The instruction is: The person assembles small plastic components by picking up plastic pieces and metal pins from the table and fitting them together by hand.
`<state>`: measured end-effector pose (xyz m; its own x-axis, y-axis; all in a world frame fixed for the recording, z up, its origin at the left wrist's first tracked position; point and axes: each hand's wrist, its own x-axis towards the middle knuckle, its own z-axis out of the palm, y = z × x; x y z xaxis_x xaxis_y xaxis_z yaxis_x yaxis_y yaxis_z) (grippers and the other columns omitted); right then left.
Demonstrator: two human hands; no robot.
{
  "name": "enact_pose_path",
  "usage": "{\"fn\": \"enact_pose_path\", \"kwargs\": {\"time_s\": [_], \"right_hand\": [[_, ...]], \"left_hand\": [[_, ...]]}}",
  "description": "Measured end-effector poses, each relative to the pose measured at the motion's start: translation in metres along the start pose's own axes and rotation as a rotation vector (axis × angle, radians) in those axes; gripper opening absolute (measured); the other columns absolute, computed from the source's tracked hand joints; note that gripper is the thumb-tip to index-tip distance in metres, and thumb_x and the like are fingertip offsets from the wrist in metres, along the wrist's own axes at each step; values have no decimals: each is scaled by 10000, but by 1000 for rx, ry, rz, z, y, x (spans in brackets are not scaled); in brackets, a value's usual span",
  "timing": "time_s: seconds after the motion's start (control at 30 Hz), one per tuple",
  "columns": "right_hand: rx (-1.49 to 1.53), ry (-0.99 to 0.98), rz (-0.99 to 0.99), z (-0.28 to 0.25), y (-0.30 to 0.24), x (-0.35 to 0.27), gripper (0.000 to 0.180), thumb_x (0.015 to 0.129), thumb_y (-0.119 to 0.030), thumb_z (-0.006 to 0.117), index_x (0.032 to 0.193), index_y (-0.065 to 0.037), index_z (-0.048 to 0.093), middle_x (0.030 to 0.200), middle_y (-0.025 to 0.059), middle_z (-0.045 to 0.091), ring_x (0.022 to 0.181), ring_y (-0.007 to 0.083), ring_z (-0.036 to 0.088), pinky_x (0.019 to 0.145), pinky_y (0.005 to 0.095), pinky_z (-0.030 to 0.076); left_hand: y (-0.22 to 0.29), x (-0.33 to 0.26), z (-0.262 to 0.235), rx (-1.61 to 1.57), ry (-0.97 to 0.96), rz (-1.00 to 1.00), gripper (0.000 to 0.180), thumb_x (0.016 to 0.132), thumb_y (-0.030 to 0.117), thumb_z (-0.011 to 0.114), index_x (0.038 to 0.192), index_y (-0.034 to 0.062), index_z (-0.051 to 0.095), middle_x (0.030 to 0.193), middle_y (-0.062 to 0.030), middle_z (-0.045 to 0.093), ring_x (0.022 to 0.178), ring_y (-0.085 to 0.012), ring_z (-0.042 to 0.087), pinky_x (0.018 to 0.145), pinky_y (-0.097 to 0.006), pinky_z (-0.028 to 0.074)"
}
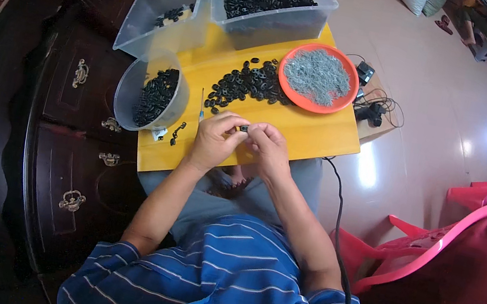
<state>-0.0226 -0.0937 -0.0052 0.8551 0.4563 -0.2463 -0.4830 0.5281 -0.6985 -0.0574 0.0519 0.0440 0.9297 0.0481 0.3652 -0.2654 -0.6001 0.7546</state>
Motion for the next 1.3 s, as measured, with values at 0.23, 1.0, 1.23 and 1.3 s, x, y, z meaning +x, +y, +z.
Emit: {"fn": "enact_pose_path", "kwargs": {"time_s": [0.23, 1.0, 1.23, 1.3], "right_hand": [[-181, 8, -55, -9, 0, 2, 124, 960, -172, 642, 879, -78, 648, 815, -50, 594, 727, 38, 509, 674, 210, 419], [-400, -141, 56, -23, -5, 16, 200, 1005, -222, 621, 951, -33, 656, 831, -17, 639, 728, 59, 563, 689, 222, 478], [-425, -137, 90, -22, -7, 16, 191, 1010, -229, 624, 964, -45, 646, 857, -7, 659, 755, 64, 591, 714, 226, 494], [-432, -136, 86, -21, -9, 16, 189, 1014, -235, 620, 961, -54, 644, 869, 1, 668, 753, 71, 601, 709, 227, 495]], "left_hand": [[13, 4, -11, 59, -116, -28, 221, 812, 54, 736, 1025, 15, 689, 916, -97, 666, 633, -178, 614, 588, -297, 493], [-21, 64, -78, 268, -64, -109, 219, 829, 90, 707, 1039, 26, 705, 936, -152, 693, 828, -303, 695, 723, -379, 552], [-59, 47, -30, 564, -100, -89, 197, 818, 172, 732, 985, 70, 712, 1006, -136, 669, 920, -356, 669, 791, -452, 551], [-67, 46, -26, 595, -99, -83, 180, 818, 179, 732, 962, 72, 711, 989, -133, 664, 909, -357, 667, 785, -452, 550]]}}
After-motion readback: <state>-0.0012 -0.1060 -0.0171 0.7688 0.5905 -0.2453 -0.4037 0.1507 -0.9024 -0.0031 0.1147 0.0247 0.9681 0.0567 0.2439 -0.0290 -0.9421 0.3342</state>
